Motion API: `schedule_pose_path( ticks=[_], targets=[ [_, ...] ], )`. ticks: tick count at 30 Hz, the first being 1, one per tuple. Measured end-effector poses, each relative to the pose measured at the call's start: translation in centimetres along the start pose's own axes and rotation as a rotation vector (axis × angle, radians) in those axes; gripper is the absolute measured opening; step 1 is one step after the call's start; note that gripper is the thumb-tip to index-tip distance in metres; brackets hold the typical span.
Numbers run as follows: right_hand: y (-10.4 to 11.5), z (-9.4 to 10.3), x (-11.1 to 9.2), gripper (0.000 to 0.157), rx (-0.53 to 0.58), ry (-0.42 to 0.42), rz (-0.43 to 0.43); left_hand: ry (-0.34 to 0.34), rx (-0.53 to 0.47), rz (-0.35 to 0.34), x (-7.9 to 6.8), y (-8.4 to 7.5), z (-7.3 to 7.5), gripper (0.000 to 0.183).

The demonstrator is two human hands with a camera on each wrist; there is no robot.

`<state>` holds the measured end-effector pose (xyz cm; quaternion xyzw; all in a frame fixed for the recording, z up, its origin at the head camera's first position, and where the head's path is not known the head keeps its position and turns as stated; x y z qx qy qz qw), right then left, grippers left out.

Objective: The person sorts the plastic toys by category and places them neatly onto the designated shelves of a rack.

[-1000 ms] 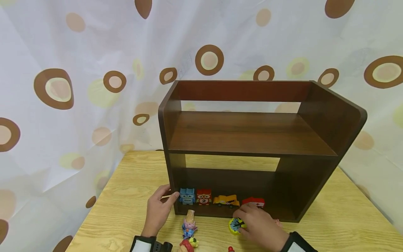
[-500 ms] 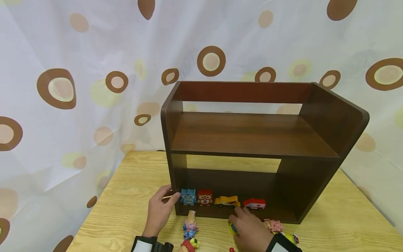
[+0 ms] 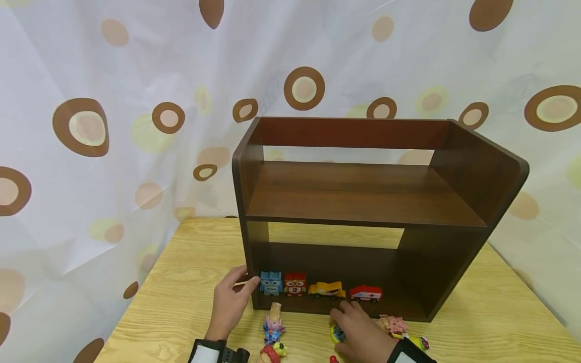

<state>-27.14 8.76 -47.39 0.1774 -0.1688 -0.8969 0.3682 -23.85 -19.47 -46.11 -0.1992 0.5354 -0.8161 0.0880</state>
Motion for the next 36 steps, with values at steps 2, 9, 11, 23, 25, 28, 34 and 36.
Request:
schedule_pose_path(
  ticks=[2,9,11,23,25,28,34,36],
  targets=[
    [0.1,0.1,-0.2,0.033,0.000,-0.012,0.011,0.000,-0.003,0.002,0.0,0.0,0.0,0.032],
    [0.3,0.4,-0.8,0.027,-0.069,-0.116,0.080,0.005,-0.008,0.003,0.0,0.0,-0.1,0.031],
    [0.3,0.5,-0.9,0.026,-0.072,-0.142,0.102,0.007,-0.011,0.005,0.0,0.0,-0.1,0.031],
    [0.2,0.7,-1.3,0.036,0.018,-0.218,0.093,0.001,-0.021,0.000,0.0,0.0,0.0,0.032],
    [0.1,0.9,-1.3,0.032,-0.004,-0.238,0.092,0.001,-0.018,-0.002,0.0,0.0,0.0,0.032],
    [0.1,1.2,-1.5,0.027,-0.014,-0.246,0.084,0.000,-0.012,0.000,0.0,0.1,0.0,0.032],
    [0.5,4.2,-2.7,0.025,-0.090,-0.366,0.027,0.000,-0.017,0.001,0.0,0.1,0.0,0.032],
    [0.6,5.7,-3.3,0.026,-0.116,-0.409,-0.004,0.000,-0.017,0.003,0.0,0.1,0.0,0.032]
  ],
)
Point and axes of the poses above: each hand's wrist, its own x-axis towards the middle knuckle, its own z-axis out of the back of the hand, y = z × x, the point moved 4 cm from there along x, towards the middle knuckle, and after that the axes turned 1 degree about y, right-handed, at the moved point
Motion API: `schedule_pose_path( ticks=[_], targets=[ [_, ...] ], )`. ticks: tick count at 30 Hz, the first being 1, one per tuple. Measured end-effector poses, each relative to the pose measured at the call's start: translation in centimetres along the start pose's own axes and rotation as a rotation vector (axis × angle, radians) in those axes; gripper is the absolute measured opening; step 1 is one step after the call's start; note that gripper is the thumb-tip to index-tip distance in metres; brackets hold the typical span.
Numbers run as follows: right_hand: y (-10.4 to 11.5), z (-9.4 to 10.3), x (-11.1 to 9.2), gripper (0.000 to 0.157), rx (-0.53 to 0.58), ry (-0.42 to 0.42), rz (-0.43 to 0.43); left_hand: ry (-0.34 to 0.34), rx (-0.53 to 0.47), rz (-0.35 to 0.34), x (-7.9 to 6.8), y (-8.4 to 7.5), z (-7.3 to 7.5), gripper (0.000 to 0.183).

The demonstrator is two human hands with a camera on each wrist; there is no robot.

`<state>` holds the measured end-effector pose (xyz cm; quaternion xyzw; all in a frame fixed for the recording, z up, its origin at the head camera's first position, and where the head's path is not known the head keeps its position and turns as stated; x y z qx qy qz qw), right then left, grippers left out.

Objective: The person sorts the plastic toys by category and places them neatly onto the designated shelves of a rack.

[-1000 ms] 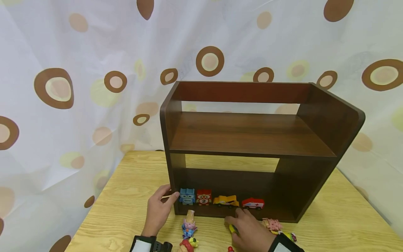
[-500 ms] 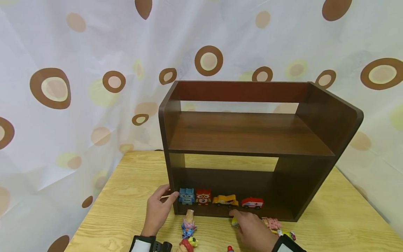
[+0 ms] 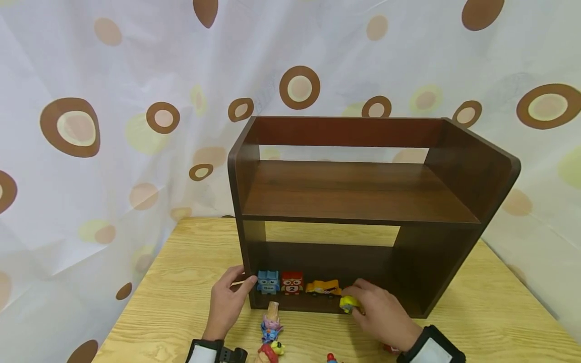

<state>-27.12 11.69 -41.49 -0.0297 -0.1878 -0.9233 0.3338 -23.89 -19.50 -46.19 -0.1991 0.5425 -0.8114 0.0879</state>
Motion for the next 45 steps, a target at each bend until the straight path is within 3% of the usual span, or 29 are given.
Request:
schedule_pose_path(
  ticks=[7,12,25,33,45],
  targets=[
    [-1.8,4.9,0.5,0.026,-0.096,-0.141,-0.051,0.005,-0.001,0.002,0.0,0.1,0.0,0.031],
    [-4.2,6.0,0.7,0.026,-0.116,-0.165,-0.080,0.000,0.008,0.001,0.0,0.1,0.1,0.030],
    [-8.1,2.6,0.6,0.022,-0.119,-0.070,-0.192,0.002,0.016,0.021,0.0,0.1,0.1,0.030],
    [-8.7,1.6,0.5,0.025,-0.212,-0.034,-0.208,0.000,0.012,0.018,0.1,0.0,0.0,0.030],
    [-9.0,0.9,0.0,0.026,-0.221,0.002,-0.242,-0.002,0.009,0.018,0.0,0.0,0.0,0.029]
  ],
)
Point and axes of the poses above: each hand's wrist, its own x-axis towards the middle knuckle, its own z-axis out of the back of the hand, y = z × x, the point moved 4 cm from there along x, towards the middle knuckle, and after that the axes turned 1 degree about y, right-handed, at the moved point
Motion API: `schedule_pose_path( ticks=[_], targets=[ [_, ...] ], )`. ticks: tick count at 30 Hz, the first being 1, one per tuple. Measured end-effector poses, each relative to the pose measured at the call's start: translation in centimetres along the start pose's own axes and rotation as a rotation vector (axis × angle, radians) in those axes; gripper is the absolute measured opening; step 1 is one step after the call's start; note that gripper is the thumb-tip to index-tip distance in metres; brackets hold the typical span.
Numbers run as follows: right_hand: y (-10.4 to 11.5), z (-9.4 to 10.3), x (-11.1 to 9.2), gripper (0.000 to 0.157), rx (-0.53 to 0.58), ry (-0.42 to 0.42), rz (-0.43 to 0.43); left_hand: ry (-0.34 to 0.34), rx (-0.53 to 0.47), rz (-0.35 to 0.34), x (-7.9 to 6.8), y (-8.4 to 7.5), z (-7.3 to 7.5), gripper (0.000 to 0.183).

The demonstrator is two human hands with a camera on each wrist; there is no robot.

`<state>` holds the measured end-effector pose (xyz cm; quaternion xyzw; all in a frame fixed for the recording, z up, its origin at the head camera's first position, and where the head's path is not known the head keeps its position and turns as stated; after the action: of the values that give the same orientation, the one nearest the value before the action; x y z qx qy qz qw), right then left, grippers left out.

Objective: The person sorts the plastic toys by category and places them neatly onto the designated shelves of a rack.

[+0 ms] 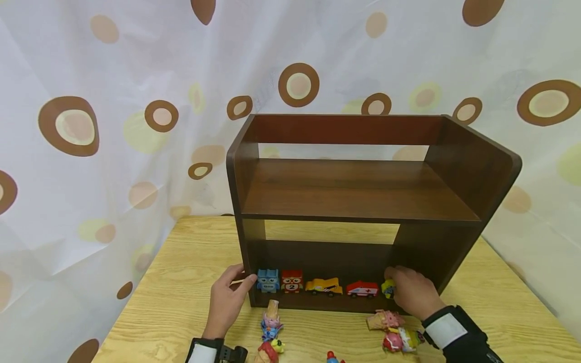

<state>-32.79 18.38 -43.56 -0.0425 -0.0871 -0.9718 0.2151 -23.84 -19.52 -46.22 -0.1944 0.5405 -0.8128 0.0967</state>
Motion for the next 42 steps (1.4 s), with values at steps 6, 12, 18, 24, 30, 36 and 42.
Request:
schedule_pose_path(
  ticks=[6,12,18,24,30,36,42],
  targets=[
    [0.0,0.1,-0.1,0.027,-0.019,-0.027,0.017,-0.004,0.004,0.013,-0.1,-0.1,0.2,0.029],
    [-0.1,0.0,-0.2,0.027,-0.030,-0.036,0.024,-0.002,-0.007,0.018,-0.1,0.0,0.3,0.029],
    [0.3,0.6,-0.4,0.032,-0.038,-0.070,0.049,-0.002,-0.003,0.005,-0.1,0.0,0.4,0.029],
    [1.5,1.9,-0.8,0.032,-0.030,-0.148,0.136,-0.004,0.003,-0.004,0.0,0.0,0.4,0.030],
    [4.5,3.0,-2.0,0.027,-0.012,-0.191,0.199,-0.007,-0.001,-0.017,0.1,0.0,0.4,0.030],
    [8.7,2.5,-4.0,0.024,0.015,-0.199,0.321,-0.013,0.002,-0.060,0.3,-0.2,0.2,0.032],
    [11.5,-1.0,-6.0,0.030,0.210,0.139,0.346,-0.005,0.002,-0.034,0.2,0.0,0.0,0.031]
  ],
)
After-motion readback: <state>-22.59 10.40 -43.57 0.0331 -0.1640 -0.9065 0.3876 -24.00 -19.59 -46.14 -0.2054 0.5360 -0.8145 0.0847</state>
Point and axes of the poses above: each hand's wrist, its own x-axis towards the middle knuckle, its own z-axis out of the back of the hand, y = z × x, the point moved 4 cm from there along x, towards the middle knuckle, and after that the axes turned 1 degree about y, right-handed, at the moved point
